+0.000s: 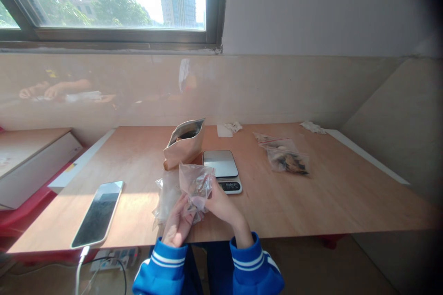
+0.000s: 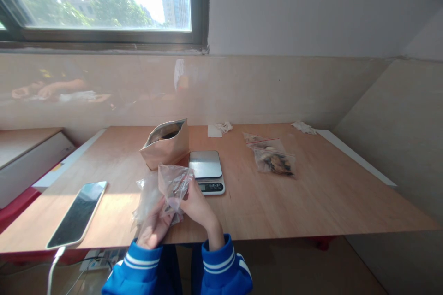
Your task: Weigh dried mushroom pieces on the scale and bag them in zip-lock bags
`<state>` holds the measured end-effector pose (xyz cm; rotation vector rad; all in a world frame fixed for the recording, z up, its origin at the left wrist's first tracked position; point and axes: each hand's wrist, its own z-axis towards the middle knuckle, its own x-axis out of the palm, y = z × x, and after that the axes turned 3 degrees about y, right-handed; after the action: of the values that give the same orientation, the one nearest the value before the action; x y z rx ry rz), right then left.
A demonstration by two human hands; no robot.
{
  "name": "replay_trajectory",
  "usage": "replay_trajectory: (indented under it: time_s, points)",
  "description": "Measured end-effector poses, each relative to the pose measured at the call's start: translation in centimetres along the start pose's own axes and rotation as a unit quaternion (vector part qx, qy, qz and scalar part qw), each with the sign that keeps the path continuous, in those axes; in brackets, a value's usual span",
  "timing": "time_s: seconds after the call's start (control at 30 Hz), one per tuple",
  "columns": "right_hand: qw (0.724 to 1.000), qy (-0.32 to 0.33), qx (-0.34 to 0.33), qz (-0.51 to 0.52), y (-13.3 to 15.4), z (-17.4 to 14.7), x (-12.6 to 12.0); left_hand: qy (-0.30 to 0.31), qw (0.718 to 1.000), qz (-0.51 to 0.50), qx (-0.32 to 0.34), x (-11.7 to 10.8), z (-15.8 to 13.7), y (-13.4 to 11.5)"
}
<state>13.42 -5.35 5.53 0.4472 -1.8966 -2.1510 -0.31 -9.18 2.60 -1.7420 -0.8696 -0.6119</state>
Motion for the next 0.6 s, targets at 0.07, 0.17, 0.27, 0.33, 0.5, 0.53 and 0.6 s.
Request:
replay_trajectory:
  time_s: [0.07, 0.17, 0.27, 0.33, 0.5, 0.53, 0.6]
  points:
    - [0.999, 0.004, 0.003, 0.034, 0.2, 0.1, 0.1, -0.018, 1.0, -0.01, 0.0, 0.1, 0.1, 0.0]
    - [0.998, -0.016, 0.001, 0.055, 0.1, 0.3, 0.0, -0.047, 0.998, -0.043, -0.005, 0.2, 0.3, -0.1]
    - [0.998, -0.04, -0.001, 0.045, -0.5, 0.6, -0.3, -0.042, 0.997, -0.064, -0.014, 0.2, 0.4, -0.2]
    - [0.999, -0.041, -0.001, 0.03, -1.0, 0.8, -0.4, -0.043, 0.996, -0.072, -0.012, 0.3, 0.4, -0.2]
    - [0.999, -0.031, -0.002, 0.014, -1.9, 1.1, -0.3, -0.058, 0.994, -0.087, -0.003, 0.6, 0.5, -0.1]
    - [0.999, -0.031, -0.003, 0.017, -1.9, 1.1, -0.2, -0.06, 0.994, -0.089, -0.003, 0.6, 0.5, -0.1]
    - [0.999, -0.032, -0.005, 0.027, -1.7, 1.1, 0.0, -0.063, 0.994, -0.088, -0.003, 0.5, 0.5, 0.0]
